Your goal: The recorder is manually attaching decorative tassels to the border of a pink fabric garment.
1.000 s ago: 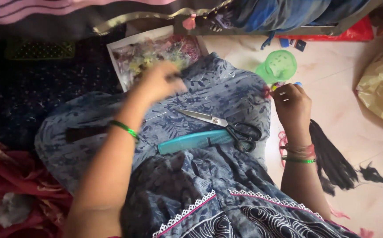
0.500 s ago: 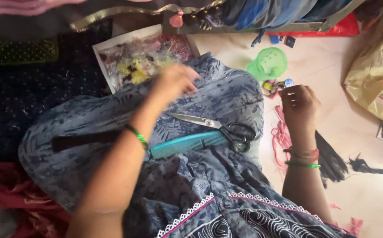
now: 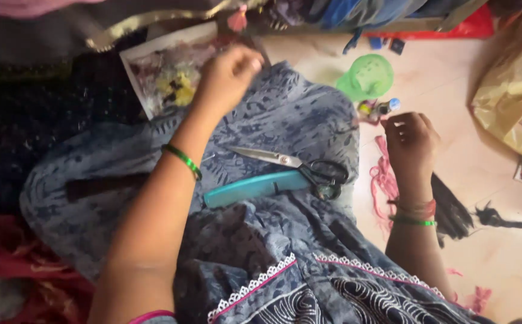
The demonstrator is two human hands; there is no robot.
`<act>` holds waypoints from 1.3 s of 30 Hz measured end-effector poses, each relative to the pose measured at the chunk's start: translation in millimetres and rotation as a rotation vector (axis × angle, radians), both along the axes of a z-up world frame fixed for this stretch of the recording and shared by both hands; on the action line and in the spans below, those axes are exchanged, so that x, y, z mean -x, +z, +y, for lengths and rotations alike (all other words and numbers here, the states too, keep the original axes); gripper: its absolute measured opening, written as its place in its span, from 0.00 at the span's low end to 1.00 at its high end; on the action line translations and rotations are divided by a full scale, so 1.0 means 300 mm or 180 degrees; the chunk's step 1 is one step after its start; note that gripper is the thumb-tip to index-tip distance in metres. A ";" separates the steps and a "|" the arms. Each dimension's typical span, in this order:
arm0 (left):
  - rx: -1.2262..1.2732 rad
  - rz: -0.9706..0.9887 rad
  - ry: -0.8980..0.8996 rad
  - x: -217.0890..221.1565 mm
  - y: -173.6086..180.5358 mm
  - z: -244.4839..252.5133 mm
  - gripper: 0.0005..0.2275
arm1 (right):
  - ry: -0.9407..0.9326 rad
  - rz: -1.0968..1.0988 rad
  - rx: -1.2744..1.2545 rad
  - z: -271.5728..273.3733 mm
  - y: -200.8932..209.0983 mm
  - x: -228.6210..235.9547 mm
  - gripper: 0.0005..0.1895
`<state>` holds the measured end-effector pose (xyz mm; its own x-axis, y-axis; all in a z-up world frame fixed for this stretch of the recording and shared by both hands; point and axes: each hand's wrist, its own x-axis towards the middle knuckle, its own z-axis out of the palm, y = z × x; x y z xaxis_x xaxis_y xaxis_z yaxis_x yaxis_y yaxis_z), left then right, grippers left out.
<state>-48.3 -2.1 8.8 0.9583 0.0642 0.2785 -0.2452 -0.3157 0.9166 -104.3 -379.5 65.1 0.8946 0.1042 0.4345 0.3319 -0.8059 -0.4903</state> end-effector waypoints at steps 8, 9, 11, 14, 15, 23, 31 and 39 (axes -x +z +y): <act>-0.0377 0.0714 -0.0525 0.291 -0.075 -0.103 0.07 | 0.0411 0.0144 -0.0222 0.131 0.067 0.000 0.06; -0.0415 0.0823 -0.0665 0.307 -0.079 -0.114 0.07 | 0.0541 0.0091 -0.0186 0.141 0.078 -0.012 0.05; -0.1020 0.0388 -0.0885 0.336 -0.031 -0.122 0.07 | 0.0557 0.0124 -0.0205 0.164 0.101 -0.010 0.05; -0.2295 0.0245 -0.0773 0.334 0.086 -0.075 0.10 | 0.0496 0.0101 -0.0153 0.170 0.124 0.000 0.05; -0.2962 0.0542 -0.0431 0.324 0.132 -0.048 0.15 | 0.0416 0.0047 -0.0093 0.167 0.128 0.008 0.05; -0.1623 -0.0609 0.0382 0.327 0.169 0.004 0.12 | 0.0794 0.0178 -0.0301 0.236 0.162 0.062 0.05; -0.0025 -0.0916 -0.0564 0.392 0.305 -0.094 0.08 | 0.1963 -0.0036 -0.0004 0.490 0.314 0.088 0.10; 0.0372 -0.0287 0.0160 0.455 0.314 0.004 0.04 | 0.1582 0.1729 -0.1273 0.473 0.146 0.120 0.14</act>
<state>-184.7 -0.9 102.9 0.9245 0.1485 0.3511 -0.3149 -0.2221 0.9228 -140.2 -237.7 108.8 0.8809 0.4713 0.0443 0.2378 -0.3596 -0.9023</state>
